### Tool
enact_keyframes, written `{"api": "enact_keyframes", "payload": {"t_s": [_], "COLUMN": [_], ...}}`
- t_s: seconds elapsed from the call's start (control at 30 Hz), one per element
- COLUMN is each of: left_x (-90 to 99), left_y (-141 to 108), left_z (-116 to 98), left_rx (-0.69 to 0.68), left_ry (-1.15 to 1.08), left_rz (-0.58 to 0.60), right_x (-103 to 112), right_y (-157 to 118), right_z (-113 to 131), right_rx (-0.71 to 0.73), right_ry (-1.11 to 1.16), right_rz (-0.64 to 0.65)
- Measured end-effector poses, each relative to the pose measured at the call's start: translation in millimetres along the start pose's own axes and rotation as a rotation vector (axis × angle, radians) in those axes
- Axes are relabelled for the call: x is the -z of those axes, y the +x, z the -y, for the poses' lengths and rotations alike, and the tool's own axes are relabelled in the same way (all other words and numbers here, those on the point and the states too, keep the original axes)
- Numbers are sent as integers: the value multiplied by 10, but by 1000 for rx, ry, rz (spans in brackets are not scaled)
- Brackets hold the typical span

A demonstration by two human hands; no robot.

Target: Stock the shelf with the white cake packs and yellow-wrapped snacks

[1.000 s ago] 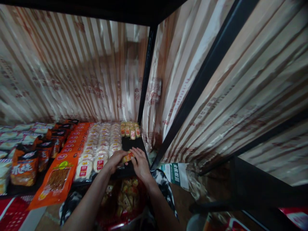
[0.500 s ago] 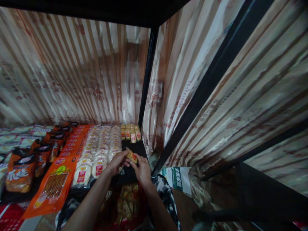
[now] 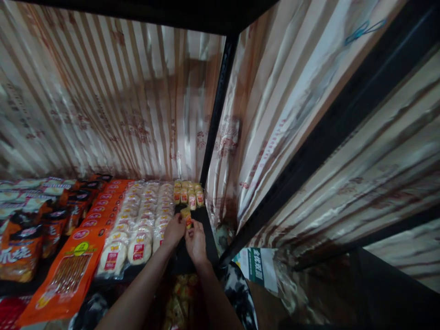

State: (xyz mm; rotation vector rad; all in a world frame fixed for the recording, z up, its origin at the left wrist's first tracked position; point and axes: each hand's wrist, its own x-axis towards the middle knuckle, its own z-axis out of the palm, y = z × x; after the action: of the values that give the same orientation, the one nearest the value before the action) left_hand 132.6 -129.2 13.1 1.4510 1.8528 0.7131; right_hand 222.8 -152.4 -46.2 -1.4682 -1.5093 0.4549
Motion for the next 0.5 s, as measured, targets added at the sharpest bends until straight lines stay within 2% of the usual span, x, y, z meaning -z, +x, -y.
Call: {"api": "enact_keyframes", "payload": {"t_s": [0.23,0.5], "left_x": [-66,-176], "left_y": [160,291], "left_z": [-172,-133], "left_rx": [4,23], "left_ry": [67,-34], "left_rz": [-47,-77], "right_x": [-151,-268], "right_y": [190,366], "right_z": [-144,-117], "right_rx": [-46,-77], "right_ry": [109,84], "right_rz": [-73,-137]}}
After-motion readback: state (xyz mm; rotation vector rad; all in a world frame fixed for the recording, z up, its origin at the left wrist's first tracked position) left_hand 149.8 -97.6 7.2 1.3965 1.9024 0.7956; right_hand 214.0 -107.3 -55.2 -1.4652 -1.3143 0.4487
